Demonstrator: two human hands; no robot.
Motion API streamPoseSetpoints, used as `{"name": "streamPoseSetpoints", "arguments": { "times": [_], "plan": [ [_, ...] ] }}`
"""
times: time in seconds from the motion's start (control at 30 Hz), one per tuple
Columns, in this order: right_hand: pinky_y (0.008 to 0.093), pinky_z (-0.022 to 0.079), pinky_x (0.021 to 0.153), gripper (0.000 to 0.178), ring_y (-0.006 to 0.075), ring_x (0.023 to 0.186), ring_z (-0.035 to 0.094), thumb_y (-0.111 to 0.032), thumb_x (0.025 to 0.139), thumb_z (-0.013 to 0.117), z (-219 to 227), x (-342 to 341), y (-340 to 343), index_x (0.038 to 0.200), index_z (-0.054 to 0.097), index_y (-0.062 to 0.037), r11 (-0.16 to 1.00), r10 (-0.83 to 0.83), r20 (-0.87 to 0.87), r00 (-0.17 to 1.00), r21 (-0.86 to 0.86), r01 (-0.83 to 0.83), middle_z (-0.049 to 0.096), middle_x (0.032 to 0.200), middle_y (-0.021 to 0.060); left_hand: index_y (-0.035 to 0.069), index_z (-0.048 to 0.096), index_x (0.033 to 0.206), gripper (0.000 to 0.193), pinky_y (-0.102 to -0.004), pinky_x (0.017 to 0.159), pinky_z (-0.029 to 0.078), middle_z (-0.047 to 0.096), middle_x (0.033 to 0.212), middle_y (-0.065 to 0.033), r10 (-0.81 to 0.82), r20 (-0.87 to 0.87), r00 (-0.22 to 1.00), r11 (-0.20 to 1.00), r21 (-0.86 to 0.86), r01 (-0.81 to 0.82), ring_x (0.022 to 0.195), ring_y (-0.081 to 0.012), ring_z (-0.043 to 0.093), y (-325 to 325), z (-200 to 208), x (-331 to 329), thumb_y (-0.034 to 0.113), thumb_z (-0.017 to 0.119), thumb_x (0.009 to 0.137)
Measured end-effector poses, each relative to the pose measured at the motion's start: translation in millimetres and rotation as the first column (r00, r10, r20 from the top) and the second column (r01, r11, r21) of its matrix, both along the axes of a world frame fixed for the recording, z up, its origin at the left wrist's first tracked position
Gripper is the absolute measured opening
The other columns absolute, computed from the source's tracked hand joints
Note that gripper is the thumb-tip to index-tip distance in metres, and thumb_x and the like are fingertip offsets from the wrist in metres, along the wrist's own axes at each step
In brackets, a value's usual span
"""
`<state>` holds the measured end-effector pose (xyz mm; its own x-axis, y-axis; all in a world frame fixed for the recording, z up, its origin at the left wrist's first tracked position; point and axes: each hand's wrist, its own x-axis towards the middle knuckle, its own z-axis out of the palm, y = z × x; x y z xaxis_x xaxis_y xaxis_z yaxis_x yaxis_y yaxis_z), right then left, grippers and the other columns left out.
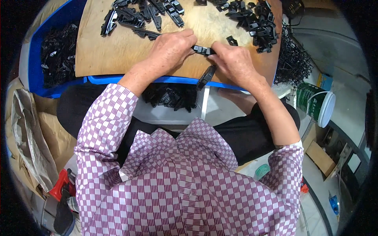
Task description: Assembling small black plastic components by hand at a workstation.
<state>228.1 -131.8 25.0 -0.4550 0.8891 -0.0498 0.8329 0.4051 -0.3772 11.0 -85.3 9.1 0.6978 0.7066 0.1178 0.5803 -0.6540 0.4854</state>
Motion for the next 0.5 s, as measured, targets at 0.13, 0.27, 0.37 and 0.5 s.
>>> {"name": "streamPoseSetpoints", "arguments": {
  "times": [0.13,0.27,0.37,0.5],
  "plan": [
    [0.046,0.051,0.062,0.021,0.0377,0.074,0.065,-0.025,0.09,0.065,-11.6,-13.9,5.3,0.09,0.055,-0.0058,0.999,-0.003,-0.001,1.0,0.034,0.003,0.064,0.076,0.017,0.004,0.059,0.089,0.017,-0.0433,0.072,0.054,0.06,0.091,-0.0108,-0.023,0.01,1.0,1.0,0.006,0.023,0.087,-0.0337,0.066,1.6,-7.2,-0.9,0.014,0.071,0.082],
    [0.0467,0.051,0.064,0.023,0.0395,0.075,0.065,-0.027,0.092,0.062,0.7,0.6,18.9,0.093,0.054,-0.0059,0.997,0.028,0.018,0.999,0.065,-0.029,0.065,0.079,0.0183,0.004,0.059,0.091,0.02,-0.0432,0.073,0.054,0.06,0.092,-0.0116,0.01,0.0,1.0,1.0,-0.011,-0.01,0.087,-0.0347,0.065,-2.3,-9.3,-0.8,0.015,0.072,0.081],
    [0.0472,0.052,0.065,0.022,0.0404,0.077,0.065,-0.027,0.093,0.06,1.7,26.0,18.0,0.097,0.053,-0.0058,0.992,-0.036,0.053,0.998,0.123,0.029,0.065,0.082,0.0196,0.005,0.059,0.092,0.021,-0.0419,0.072,0.053,0.059,0.092,-0.0137,0.019,0.135,0.991,0.996,-0.092,-0.007,0.086,-0.0344,0.064,-18.2,-5.9,5.7,0.016,0.072,0.082],
    [0.048,0.052,0.067,0.019,0.0409,0.081,0.065,-0.022,0.094,0.057,-16.8,39.0,13.5,0.103,0.052,-0.0057,0.966,-0.187,0.115,0.976,0.204,0.161,0.064,0.09,0.0211,0.005,0.058,0.096,0.022,-0.0413,0.073,0.052,0.058,0.091,-0.0144,0.004,0.24,0.971,0.999,0.048,-0.015,0.086,-0.0329,0.063,-34.4,-6.4,19.2,0.015,0.071,0.083]
  ]
}}
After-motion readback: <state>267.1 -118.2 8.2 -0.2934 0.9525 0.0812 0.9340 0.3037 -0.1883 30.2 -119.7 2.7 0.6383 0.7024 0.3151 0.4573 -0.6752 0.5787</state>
